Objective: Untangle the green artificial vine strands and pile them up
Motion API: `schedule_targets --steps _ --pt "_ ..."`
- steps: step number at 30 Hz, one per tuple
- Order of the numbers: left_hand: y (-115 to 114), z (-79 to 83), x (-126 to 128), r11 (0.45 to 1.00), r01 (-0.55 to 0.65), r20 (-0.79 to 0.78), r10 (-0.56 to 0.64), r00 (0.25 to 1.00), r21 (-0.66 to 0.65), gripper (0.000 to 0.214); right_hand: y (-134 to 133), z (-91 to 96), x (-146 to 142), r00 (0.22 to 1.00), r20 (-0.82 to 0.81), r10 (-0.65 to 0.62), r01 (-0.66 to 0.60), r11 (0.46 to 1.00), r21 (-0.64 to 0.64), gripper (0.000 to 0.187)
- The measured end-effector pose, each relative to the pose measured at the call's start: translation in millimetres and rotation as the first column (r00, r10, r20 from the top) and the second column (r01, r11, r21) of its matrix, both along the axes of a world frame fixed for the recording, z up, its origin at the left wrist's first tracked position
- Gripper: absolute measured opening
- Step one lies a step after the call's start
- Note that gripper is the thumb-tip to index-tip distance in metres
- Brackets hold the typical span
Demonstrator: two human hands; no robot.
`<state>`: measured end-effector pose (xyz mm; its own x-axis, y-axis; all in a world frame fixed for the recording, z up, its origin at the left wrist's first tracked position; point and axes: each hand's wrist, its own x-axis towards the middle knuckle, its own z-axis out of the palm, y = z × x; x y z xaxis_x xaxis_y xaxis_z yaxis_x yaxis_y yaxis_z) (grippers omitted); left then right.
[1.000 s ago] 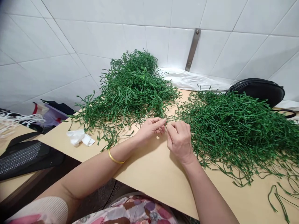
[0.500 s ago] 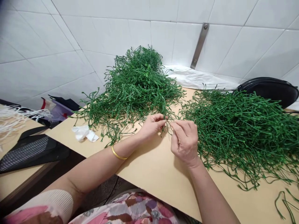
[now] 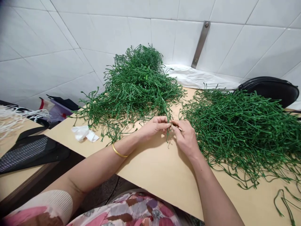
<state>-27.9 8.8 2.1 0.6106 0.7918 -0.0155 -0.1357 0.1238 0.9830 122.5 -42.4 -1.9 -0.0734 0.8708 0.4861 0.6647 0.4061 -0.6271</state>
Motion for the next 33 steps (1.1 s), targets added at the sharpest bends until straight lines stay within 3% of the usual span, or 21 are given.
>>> schedule_targets --steps 3,5,10,14,17,19,22,25,27,33 --pt "-0.3 -1.4 0.5 0.999 -0.011 -0.053 0.013 0.999 0.045 0.011 -0.2 -0.5 3.5 0.999 0.023 0.022 -0.021 0.999 -0.026 0.022" --pt "-0.6 -2.4 1.1 0.992 -0.052 -0.106 0.065 0.992 0.119 0.012 -0.4 -2.3 3.6 0.985 0.173 -0.008 0.004 1.0 0.022 0.022" --pt "-0.7 -3.6 2.8 0.972 -0.037 -0.203 0.086 0.975 0.234 0.013 -2.3 -4.1 -3.5 0.817 0.55 -0.173 0.061 0.975 0.215 0.021" --pt "-2.0 -4.8 4.6 0.936 -0.122 -0.268 0.217 0.939 0.33 0.018 -2.9 -3.2 -9.1 0.753 0.627 -0.203 0.053 0.967 0.25 0.017" --pt "-2.0 -5.0 4.5 0.918 -0.145 -0.272 0.256 0.928 0.369 0.02 -0.7 -6.0 -8.9 0.775 0.605 -0.185 0.071 0.976 0.206 0.015" --pt "-1.0 -4.8 3.4 0.953 -0.108 -0.245 0.181 0.952 0.281 0.019 1.7 -9.5 -6.9 0.832 0.533 -0.155 0.079 0.984 0.162 0.015" --pt "1.3 -5.4 2.4 0.999 -0.036 -0.113 0.039 0.993 0.026 0.014 4.8 -14.1 -3.7 0.886 0.449 -0.117 0.062 0.989 0.135 0.019" --pt "2.8 -7.5 3.3 0.977 -0.013 0.005 0.015 1.0 -0.212 0.01 5.5 -15.3 -4.1 0.862 0.493 -0.118 0.034 0.984 0.175 0.023" --pt "2.6 -8.5 4.7 0.963 -0.02 0.028 0.028 0.999 -0.267 0.011 5.1 -14.7 -6.0 0.846 0.519 -0.119 0.018 0.98 0.196 0.024" --pt "-3.3 -6.4 7.5 0.965 0.015 0.116 0.016 0.993 -0.262 0.01 5.2 -13.4 -8.0 0.884 0.445 -0.139 0.062 0.981 0.183 0.024"
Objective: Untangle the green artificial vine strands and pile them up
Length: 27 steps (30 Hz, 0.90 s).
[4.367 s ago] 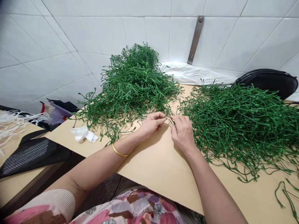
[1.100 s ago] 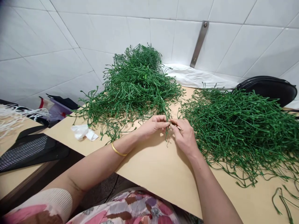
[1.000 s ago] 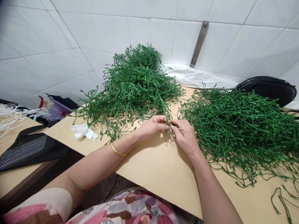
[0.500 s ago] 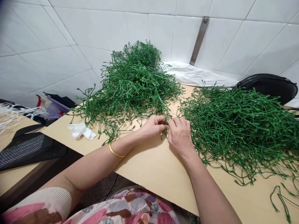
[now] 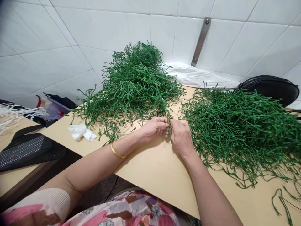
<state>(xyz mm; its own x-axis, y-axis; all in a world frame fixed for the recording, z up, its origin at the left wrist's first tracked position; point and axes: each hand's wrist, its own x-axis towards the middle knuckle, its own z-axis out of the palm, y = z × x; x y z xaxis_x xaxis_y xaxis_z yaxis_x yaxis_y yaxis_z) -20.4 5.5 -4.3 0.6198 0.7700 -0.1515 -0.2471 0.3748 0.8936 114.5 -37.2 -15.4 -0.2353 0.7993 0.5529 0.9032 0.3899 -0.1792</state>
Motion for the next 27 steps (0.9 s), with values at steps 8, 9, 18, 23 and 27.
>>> schedule_targets --steps 8,9,18,23,27 --pt "-2.9 0.6 1.3 0.998 0.008 -0.078 -0.004 0.997 0.058 0.013 2.0 -0.4 -0.9 0.979 -0.195 -0.055 0.028 0.99 -0.135 0.025" --pt "-2.8 0.6 1.2 0.996 0.01 -0.095 -0.002 0.995 0.086 0.013 2.2 -0.4 -1.2 0.978 -0.2 -0.067 0.038 0.989 -0.146 0.025" --pt "-0.7 -1.3 -0.8 0.979 0.052 -0.139 -0.024 0.99 0.199 0.011 0.9 6.2 -1.4 0.986 -0.146 -0.081 0.059 0.987 -0.152 0.023" --pt "2.7 -3.8 -4.4 0.969 0.169 -0.042 -0.164 0.986 0.179 0.015 2.7 10.9 2.3 0.918 -0.379 -0.112 0.001 0.959 -0.282 0.026" --pt "4.5 -1.8 -5.7 0.973 0.204 0.047 -0.21 0.977 0.106 0.023 4.5 10.2 7.6 0.836 -0.531 -0.14 -0.048 0.945 -0.325 0.029"
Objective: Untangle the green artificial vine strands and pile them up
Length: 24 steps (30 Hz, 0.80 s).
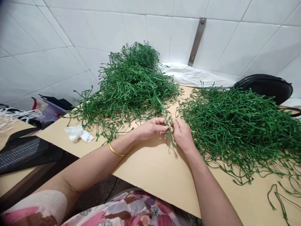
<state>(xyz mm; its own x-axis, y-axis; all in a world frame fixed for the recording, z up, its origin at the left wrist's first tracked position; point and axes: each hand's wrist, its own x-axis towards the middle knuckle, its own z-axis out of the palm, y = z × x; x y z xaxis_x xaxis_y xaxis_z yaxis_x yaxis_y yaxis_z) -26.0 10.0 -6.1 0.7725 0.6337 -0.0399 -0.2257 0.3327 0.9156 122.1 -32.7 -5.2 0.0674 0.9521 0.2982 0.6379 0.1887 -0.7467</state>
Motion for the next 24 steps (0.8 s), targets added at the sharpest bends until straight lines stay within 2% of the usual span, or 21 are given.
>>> schedule_targets --steps 2,4,6,8,10,13,15,17,21,24 --pt "1.0 0.1 0.7 0.997 -0.039 0.019 0.04 0.999 -0.06 0.026 -0.3 1.3 3.2 0.992 -0.016 -0.128 0.129 0.982 0.137 0.028" --pt "1.9 -1.3 2.2 0.989 -0.101 0.011 0.103 0.995 -0.111 0.027 -1.5 4.3 6.5 0.962 -0.071 -0.262 0.272 0.914 0.301 0.026" --pt "2.2 -3.7 4.0 0.979 -0.154 -0.008 0.154 0.988 -0.134 0.025 -3.9 7.9 8.6 0.928 -0.221 -0.301 0.365 0.857 0.365 0.026" --pt "1.8 -5.9 5.8 0.973 -0.193 -0.026 0.191 0.981 -0.129 0.021 -7.5 11.1 7.7 0.9 -0.365 -0.239 0.362 0.876 0.32 0.027" --pt "0.6 -6.9 6.9 0.968 -0.222 -0.034 0.219 0.975 -0.119 0.016 -12.2 13.6 3.5 0.909 -0.382 -0.165 0.275 0.928 0.253 0.027" --pt "-1.2 -5.6 7.2 0.963 -0.242 -0.032 0.24 0.97 -0.114 0.013 -18.1 15.9 -5.3 0.979 -0.151 -0.135 0.164 0.965 0.206 0.025" --pt "-1.8 -3.9 6.5 0.963 -0.242 -0.026 0.241 0.97 -0.12 0.013 -19.2 15.8 -9.5 0.987 0.067 -0.143 0.126 0.968 0.216 0.023" --pt "-1.9 -2.6 5.7 0.961 -0.243 -0.031 0.242 0.97 -0.134 0.013 -17.7 13.8 -11.2 0.965 0.226 -0.13 0.086 0.977 0.196 0.021" --pt "-2.4 -2.5 6.3 0.947 -0.27 -0.042 0.267 0.963 -0.172 0.008 -13.9 6.9 -11.7 0.94 0.329 -0.089 0.074 0.996 0.056 0.022" --pt "-4.6 -2.1 8.4 0.943 -0.281 -0.012 0.284 0.959 -0.178 0.011 -15.2 3.5 -14.9 0.833 0.522 -0.184 0.138 0.982 0.125 0.024"
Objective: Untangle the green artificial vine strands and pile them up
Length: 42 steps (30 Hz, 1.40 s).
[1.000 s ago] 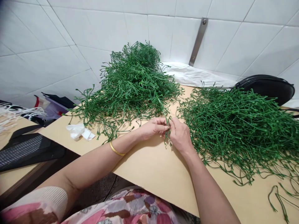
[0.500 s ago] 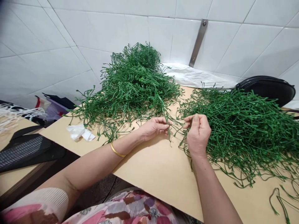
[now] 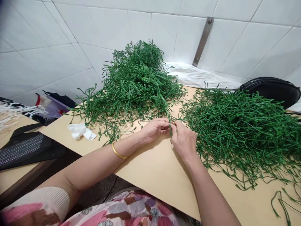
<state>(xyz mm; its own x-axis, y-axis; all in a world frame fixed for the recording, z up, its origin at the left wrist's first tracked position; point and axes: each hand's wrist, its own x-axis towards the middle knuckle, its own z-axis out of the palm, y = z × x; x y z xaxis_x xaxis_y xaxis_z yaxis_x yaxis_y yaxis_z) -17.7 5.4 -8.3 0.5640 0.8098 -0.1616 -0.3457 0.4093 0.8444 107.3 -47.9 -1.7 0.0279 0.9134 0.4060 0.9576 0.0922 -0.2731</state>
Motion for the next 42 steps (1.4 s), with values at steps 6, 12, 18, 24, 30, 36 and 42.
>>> schedule_targets --steps 6,12,18,24,30,36,42 --pt "-4.1 5.0 0.8 0.998 -0.055 -0.073 0.055 0.996 -0.002 0.025 -3.9 -0.8 -6.5 0.939 0.343 -0.001 -0.055 0.987 0.153 0.024" --pt "-1.3 -2.2 3.2 0.994 -0.093 -0.066 0.097 0.993 0.065 0.026 -3.7 -1.2 -9.7 0.886 0.45 0.108 -0.177 0.978 0.114 0.018" --pt "-4.7 -0.9 7.3 0.981 -0.188 -0.107 0.193 0.975 0.05 0.027 -4.8 4.4 -6.5 0.855 0.472 0.215 -0.264 0.964 0.04 0.016" --pt "-11.9 6.8 9.3 0.987 -0.153 -0.134 0.145 0.98 -0.05 0.025 -9.6 8.2 4.1 0.845 0.439 0.304 -0.369 0.927 0.07 0.019" --pt "-17.4 9.8 10.4 0.988 -0.138 -0.096 0.131 0.987 -0.075 0.027 -6.6 4.5 17.4 0.898 0.244 0.367 -0.39 0.919 0.051 0.025" --pt "-1.7 5.5 10.1 0.964 -0.245 -0.055 0.241 0.969 -0.106 0.024 -27.3 12.0 -16.9 0.84 0.046 0.54 -0.542 0.84 0.028 0.026" --pt "1.1 5.1 7.1 0.981 -0.196 -0.15 0.194 0.969 0.0 0.021 -37.8 39.1 -23.0 0.845 0.247 0.475 -0.513 0.85 0.123 0.026"
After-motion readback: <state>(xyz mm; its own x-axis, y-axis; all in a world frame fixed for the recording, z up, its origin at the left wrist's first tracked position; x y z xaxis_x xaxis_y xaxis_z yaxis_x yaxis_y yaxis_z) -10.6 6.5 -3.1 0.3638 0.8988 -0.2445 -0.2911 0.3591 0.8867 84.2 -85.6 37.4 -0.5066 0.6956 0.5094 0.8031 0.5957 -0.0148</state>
